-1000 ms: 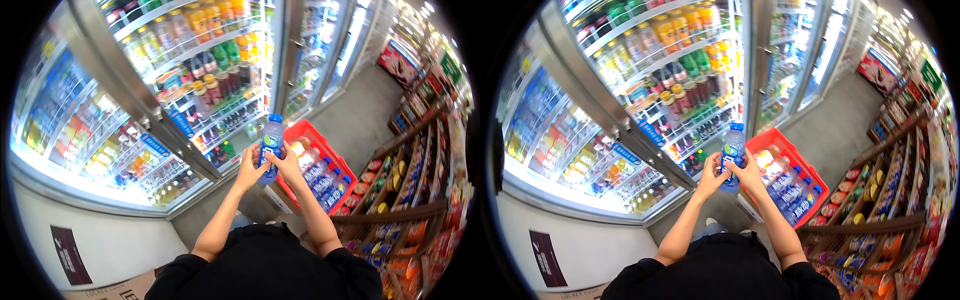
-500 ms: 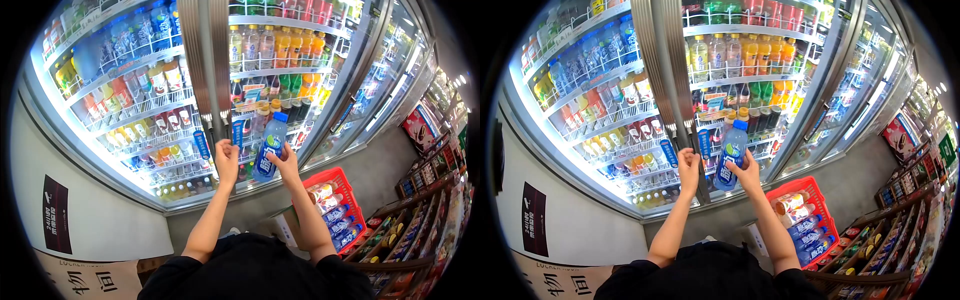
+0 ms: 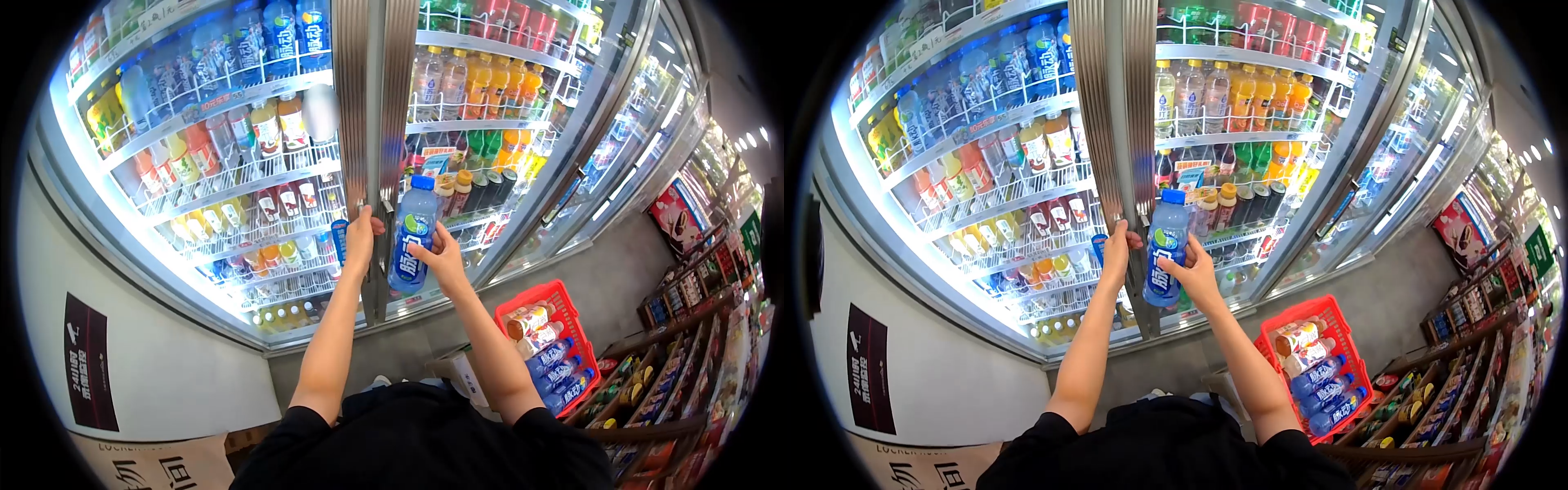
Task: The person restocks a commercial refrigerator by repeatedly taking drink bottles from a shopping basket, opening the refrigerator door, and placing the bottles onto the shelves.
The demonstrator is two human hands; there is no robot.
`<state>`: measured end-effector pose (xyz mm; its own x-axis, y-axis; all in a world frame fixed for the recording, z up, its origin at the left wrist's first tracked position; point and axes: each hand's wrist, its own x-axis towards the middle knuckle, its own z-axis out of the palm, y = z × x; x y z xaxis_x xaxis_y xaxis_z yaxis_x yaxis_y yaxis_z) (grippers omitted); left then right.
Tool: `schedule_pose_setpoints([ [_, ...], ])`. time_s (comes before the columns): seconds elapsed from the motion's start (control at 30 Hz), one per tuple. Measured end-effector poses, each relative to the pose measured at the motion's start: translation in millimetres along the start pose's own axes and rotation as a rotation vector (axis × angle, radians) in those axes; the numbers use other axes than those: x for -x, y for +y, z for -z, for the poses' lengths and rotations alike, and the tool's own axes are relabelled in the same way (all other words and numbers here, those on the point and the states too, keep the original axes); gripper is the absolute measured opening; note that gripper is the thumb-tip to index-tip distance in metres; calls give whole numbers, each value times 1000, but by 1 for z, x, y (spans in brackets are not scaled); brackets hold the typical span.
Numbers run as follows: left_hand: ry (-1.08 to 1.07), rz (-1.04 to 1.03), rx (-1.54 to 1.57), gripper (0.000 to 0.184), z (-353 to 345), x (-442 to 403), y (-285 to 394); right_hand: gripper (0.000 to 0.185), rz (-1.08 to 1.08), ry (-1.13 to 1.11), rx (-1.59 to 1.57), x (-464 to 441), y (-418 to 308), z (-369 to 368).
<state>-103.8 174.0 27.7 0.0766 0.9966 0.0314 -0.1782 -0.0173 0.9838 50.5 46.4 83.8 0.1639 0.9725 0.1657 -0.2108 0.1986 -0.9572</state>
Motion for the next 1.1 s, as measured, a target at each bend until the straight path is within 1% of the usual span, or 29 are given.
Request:
schedule_pose_setpoints([
  [0.03,13,54,36,61,-4,-3,0,70,3,6,1,3,2,0],
  [0.07,26,41,19,60,-5,-8,-5,71,4,10,6,6,2,3],
  [0.13,31,42,30,59,-7,-1,5,72,-16,26,22,14,0,5],
  [0.2,1,29,-20,58,-2,-3,1,70,-19,56,31,22,-1,7],
  [0.23,-6,61,-27,58,-1,-2,3,70,-28,58,42,26,0,8],
  [0.3,-6,99,-37,57,2,-4,2,64,-42,81,18,32,1,6],
  [0.4,29,65,-34,62,3,-10,-7,61,-46,98,15,45,0,4],
  [0.47,56,77,-130,63,1,-8,-4,62,-45,74,20,60,-8,4],
  [0.53,76,60,-135,62,-1,-3,-2,66,-36,63,-20,75,-14,6],
  [0.57,95,49,-105,58,-3,1,-1,70,-45,71,-25,81,-16,8],
  [0.6,114,38,-71,56,-7,4,1,68,-20,71,-43,87,-16,11],
  [0.63,139,48,-59,55,-9,10,4,70,-11,47,-42,94,-20,14],
  [0.67,132,33,-59,55,-9,19,5,71,1,18,-39,99,-24,19],
  [0.73,153,51,-67,55,-10,38,2,81,-40,-13,10,109,-29,32],
  [0.8,148,30,-47,55,-9,63,-3,74,-5,-6,36,120,-26,40],
  [0.87,138,10,-4,54,-6,95,-1,74,-18,-16,24,132,-27,46],
  [0.93,144,46,92,55,-3,125,2,73,-41,-29,13,144,-23,53],
  [1.0,157,36,115,52,-1,157,5,79,-61,-46,-8,157,-19,57],
  [1.1,172,29,136,50,6,203,11,77,-78,-77,-26,176,-15,57],
])
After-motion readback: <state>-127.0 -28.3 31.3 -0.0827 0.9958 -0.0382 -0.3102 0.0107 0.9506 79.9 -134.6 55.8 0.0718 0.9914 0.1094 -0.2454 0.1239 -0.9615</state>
